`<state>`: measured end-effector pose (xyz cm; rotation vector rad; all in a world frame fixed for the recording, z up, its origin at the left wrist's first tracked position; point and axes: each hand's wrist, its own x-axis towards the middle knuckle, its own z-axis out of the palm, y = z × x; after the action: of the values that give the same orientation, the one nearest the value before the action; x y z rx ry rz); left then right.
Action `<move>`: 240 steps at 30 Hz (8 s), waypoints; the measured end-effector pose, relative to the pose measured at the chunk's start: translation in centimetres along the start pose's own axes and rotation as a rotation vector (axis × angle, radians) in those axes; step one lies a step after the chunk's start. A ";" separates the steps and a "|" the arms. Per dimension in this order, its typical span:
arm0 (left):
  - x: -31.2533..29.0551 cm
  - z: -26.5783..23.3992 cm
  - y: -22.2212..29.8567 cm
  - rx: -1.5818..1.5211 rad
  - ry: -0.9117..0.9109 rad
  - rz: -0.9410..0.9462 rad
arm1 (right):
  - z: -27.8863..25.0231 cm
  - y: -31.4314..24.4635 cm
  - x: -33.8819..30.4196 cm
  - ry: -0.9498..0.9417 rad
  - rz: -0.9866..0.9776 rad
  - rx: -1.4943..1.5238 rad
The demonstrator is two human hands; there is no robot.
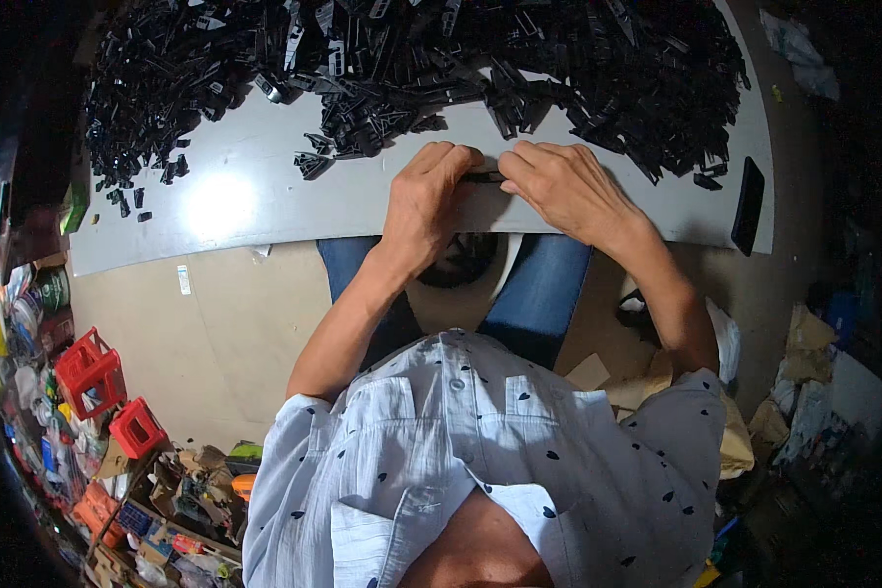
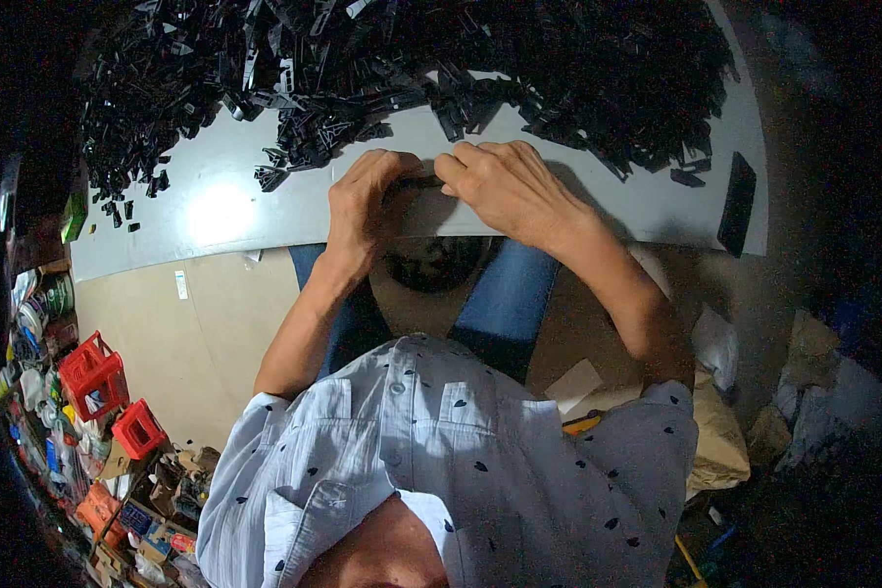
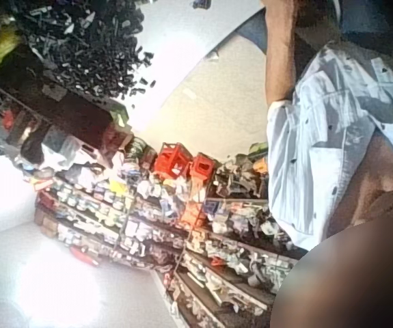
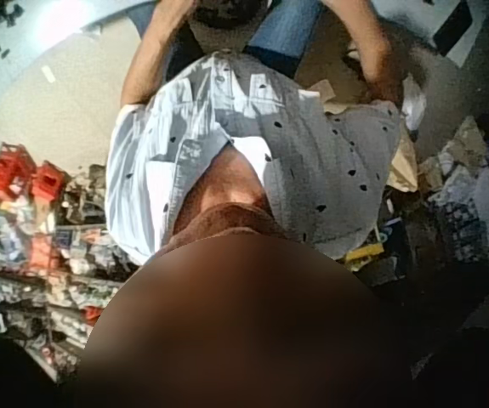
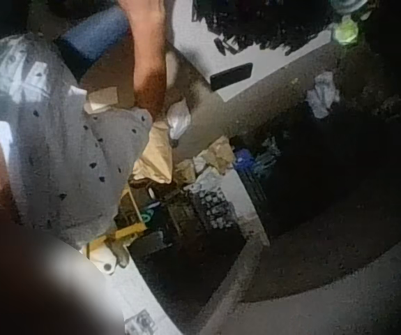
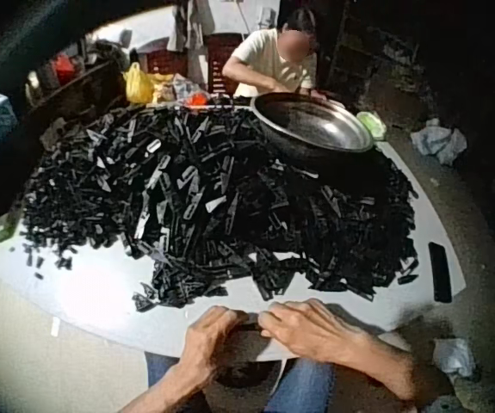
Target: The person assembles small plastic parts by hand, repeatedly picking pieces from a pile on the table and snapping them together, and retrieves additional parts in a bag from a shelf.
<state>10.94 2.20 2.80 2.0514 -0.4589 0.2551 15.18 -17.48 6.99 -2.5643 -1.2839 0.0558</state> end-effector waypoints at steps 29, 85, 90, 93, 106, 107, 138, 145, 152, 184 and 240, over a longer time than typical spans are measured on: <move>-0.2 -0.2 -1.5 -0.054 0.114 -0.063 | -1.8 -0.4 5.1 -0.587 -0.165 -0.270; -1.8 -2.3 -0.6 0.261 0.133 -0.079 | 0.0 -0.3 -0.9 -0.090 0.518 1.581; -2.2 -2.3 -0.7 0.167 0.174 -0.094 | 0.4 -3.0 0.7 -0.019 0.306 0.491; -2.3 -2.3 -1.1 0.202 0.156 -0.086 | 0.3 -3.2 1.5 -0.004 0.138 0.218; -2.4 -2.4 -1.4 0.149 0.161 -0.066 | 0.4 -2.6 2.7 -0.102 -0.054 -0.132; -2.3 -2.4 -1.3 0.148 0.158 -0.061 | 0.0 -2.9 3.0 -0.105 -0.054 -0.131; -3.5 -3.9 -1.7 -0.344 0.068 -0.133 | -2.9 -4.0 1.6 -0.094 -0.100 -0.242; -4.2 -3.1 0.5 -1.210 -0.432 -0.770 | -1.6 -6.8 -1.3 -0.032 -0.152 0.060; -6.0 -1.2 1.5 -0.782 -0.323 -0.591 | 2.0 -7.0 -3.9 -0.008 -0.112 0.100; -0.3 -2.2 -0.2 0.083 0.110 -0.095 | -0.1 0.1 -0.3 0.182 0.531 1.160; -3.6 -3.5 0.6 -1.131 -0.516 -0.571 | -1.4 -5.8 -2.0 -0.016 -0.181 0.053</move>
<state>7.43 5.73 3.65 1.0142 -0.2043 -0.7450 9.67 -16.14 9.68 -2.3977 -1.4941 0.0732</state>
